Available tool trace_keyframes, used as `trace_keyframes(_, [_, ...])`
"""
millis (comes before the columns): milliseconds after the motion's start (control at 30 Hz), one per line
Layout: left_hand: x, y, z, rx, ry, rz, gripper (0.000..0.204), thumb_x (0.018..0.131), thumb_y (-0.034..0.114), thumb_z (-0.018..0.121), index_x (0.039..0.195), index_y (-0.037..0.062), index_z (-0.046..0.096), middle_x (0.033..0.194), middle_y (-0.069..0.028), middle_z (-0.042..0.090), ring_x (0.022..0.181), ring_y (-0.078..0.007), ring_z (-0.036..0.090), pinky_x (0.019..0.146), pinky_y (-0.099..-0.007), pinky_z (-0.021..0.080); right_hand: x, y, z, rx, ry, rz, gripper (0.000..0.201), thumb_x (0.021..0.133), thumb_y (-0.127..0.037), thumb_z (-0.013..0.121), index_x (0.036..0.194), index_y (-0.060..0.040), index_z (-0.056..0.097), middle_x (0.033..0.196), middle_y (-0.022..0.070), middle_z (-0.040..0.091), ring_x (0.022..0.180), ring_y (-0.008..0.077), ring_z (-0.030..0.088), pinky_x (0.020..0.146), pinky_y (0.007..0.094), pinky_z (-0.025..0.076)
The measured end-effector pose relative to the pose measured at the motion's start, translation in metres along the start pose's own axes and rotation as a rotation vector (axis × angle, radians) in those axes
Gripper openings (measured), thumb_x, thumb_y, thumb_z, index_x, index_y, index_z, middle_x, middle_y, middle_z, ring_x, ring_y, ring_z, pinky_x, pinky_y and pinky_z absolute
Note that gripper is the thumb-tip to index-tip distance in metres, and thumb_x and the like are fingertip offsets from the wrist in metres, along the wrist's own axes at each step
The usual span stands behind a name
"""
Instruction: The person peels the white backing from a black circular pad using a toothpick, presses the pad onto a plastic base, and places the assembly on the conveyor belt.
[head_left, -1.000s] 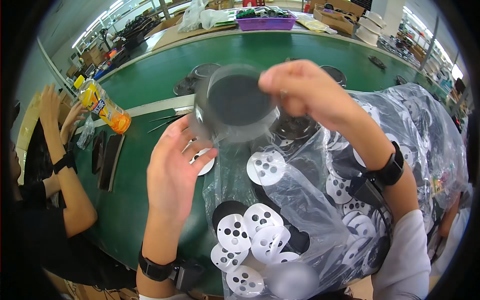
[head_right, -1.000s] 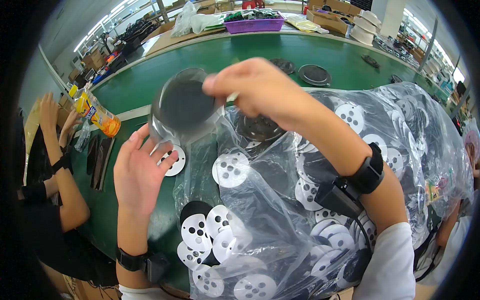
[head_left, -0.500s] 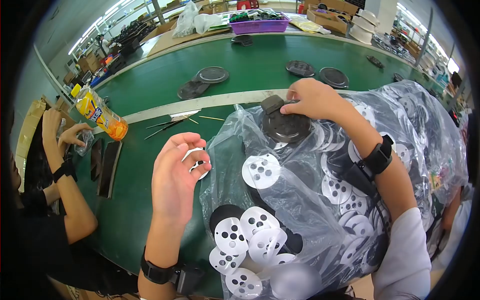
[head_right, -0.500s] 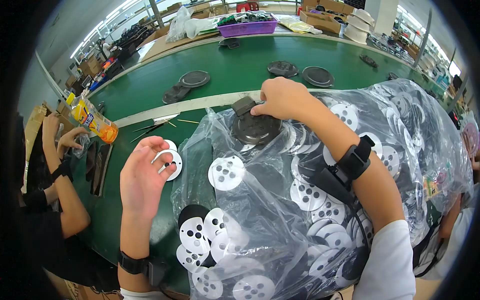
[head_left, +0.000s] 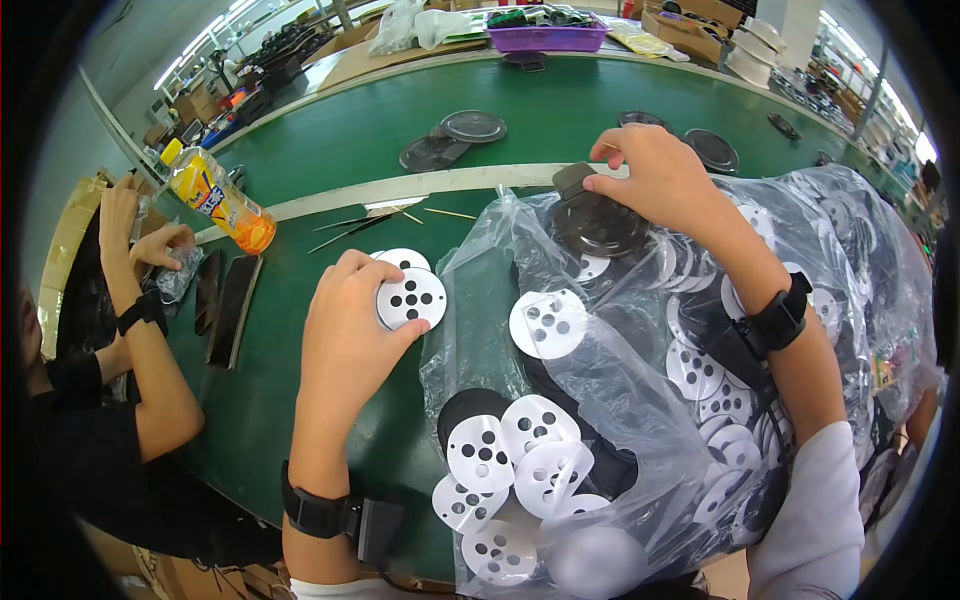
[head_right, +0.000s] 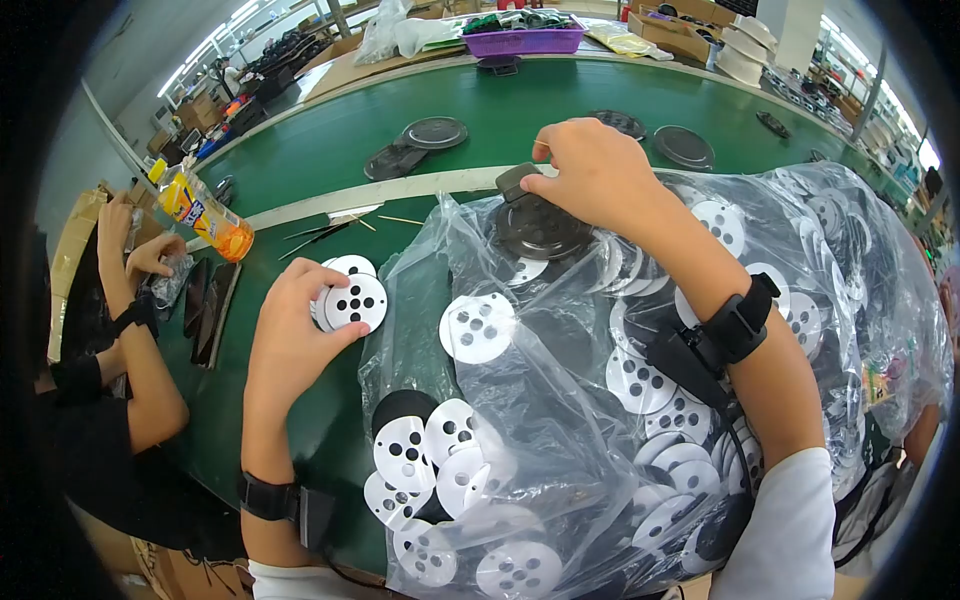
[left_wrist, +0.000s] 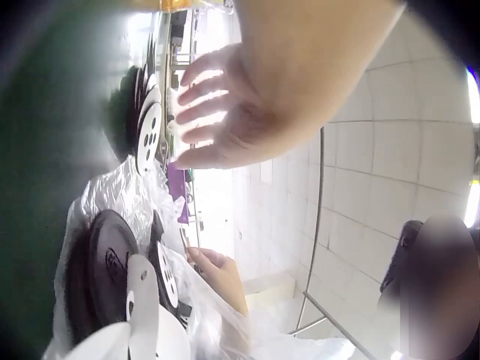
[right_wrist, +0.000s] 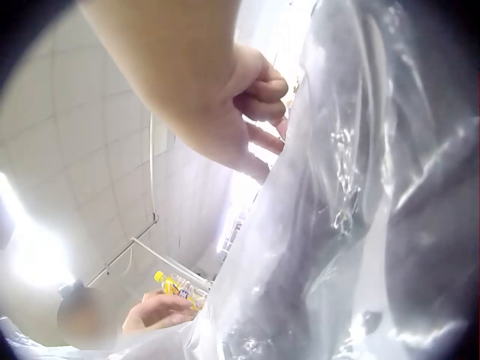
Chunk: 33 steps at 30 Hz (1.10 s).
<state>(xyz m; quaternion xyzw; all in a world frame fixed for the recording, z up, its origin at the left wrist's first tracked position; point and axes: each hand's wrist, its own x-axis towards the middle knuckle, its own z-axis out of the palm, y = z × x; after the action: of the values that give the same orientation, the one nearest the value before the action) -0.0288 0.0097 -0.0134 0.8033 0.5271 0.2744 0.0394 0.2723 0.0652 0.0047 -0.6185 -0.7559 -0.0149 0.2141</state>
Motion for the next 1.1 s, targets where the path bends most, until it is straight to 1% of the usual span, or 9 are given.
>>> trace_keyframes(267, [0.002,0.002,0.002,0.12,0.035,0.068,0.039,0.063,0.003,0.072,0.095,0.0038,0.05,0.088,-0.0073,0.052,0.08,-0.0221,0.052,0.073,-0.0331,0.044,-0.006,-0.033,-0.013,0.356,-0.072,-0.095,0.026,0.084,-0.027,0.053,0.09,-0.0013,0.057,0.078,0.0159,0.059,0.078,0.0314,0.057,0.071,0.0395,0.043])
trace_keyframes(300, [0.004,0.003,0.001,0.12,0.035,0.068,0.039,0.063,0.003,0.072,0.095,0.0038,0.05,0.088,-0.0073,0.052,0.08,-0.0221,0.052,0.073,-0.0331,0.044,-0.006,-0.036,-0.005,0.484,0.017,-0.307,0.023,0.086,-0.021,0.049,0.091,-0.0003,0.056,0.071,0.0121,0.054,0.069,0.0248,0.052,0.064,0.0356,0.04])
trace_keyframes(367, [0.01,0.007,-0.002,-0.67,-0.084,-0.13,0.024,0.074,0.002,0.065,0.092,0.0013,0.049,0.088,-0.0055,0.055,0.078,-0.015,0.054,0.07,-0.0274,0.045,-0.009,-0.041,-0.003,0.609,0.109,-0.521,0.02,0.088,-0.016,0.045,0.092,0.0007,0.055,0.064,0.0083,0.049,0.06,0.0181,0.047,0.058,0.0318,0.037])
trace_keyframes(400, [0.01,0.021,-0.007,-0.92,-0.056,-0.142,0.015,0.081,0.003,0.059,0.091,0.0017,0.048,0.086,-0.0054,0.057,0.077,-0.0087,0.056,0.067,-0.0229,0.046,-0.014,-0.051,-0.015,0.633,-0.077,-0.501,0.02,0.088,-0.016,0.045,0.093,0.0007,0.054,0.063,0.0087,0.049,0.058,0.0179,0.047,0.056,0.0311,0.037])
trace_keyframes(433, [0.009,0.028,-0.012,-0.918,-0.057,-0.139,0.015,0.081,0.003,0.059,0.091,0.0017,0.048,0.086,-0.0054,0.057,0.077,-0.0087,0.056,0.067,-0.0229,0.046,-0.02,-0.061,-0.025,0.653,-0.263,-0.478,0.02,0.089,-0.016,0.045,0.094,0.0007,0.054,0.061,0.0091,0.048,0.056,0.0178,0.046,0.054,0.0305,0.036])
trace_keyframes(533, [0.003,0.039,-0.013,-1.163,-0.008,-0.189,0.021,0.081,0.01,0.056,0.096,0.0046,0.042,0.088,-0.0111,0.059,0.076,-0.0171,0.062,0.057,-0.0273,0.052,-0.035,-0.084,-0.036,0.595,-0.165,-0.491,0.016,0.087,-0.016,0.048,0.088,-0.0019,0.056,0.058,0.015,0.052,0.053,0.0326,0.052,0.053,0.0391,0.041])
trace_keyframes(633, [-0.001,0.055,-0.02,-1.256,-0.005,-0.168,0.023,0.082,0.014,0.055,0.096,0.0043,0.04,0.089,-0.0142,0.059,0.07,-0.0205,0.063,0.048,-0.0278,0.05,-0.044,-0.091,-0.044,0.635,-0.168,-0.473,0.015,0.087,-0.01,0.047,0.094,-0.0014,0.058,0.063,0.0094,0.053,0.049,0.0222,0.047,0.049,0.031,0.036])
trace_keyframes(933, [-0.012,0.066,-0.02,-1.032,0.234,0.133,0.021,0.085,0.011,0.052,0.095,0.0029,0.035,0.083,-0.0126,0.052,0.063,-0.0182,0.057,0.039,-0.0236,0.043,-0.052,-0.098,-0.043,0.413,0.167,-0.703,0.011,0.076,-0.003,0.056,0.084,-0.0013,0.063,0.064,0.0087,0.058,0.046,0.0247,0.052,0.042,0.0309,0.037])
trace_keyframes(1100, [-0.016,0.067,-0.019,-0.995,0.239,0.186,0.021,0.077,-0.008,0.052,0.094,-0.002,0.04,0.085,-0.0138,0.055,0.066,-0.0116,0.048,0.058,-0.0215,0.038,-0.053,-0.1,-0.039,0.466,0.209,-0.687,0.01,0.074,-0.002,0.058,0.083,-0.0015,0.063,0.062,0.0084,0.058,0.045,0.0241,0.052,0.041,0.0306,0.037])
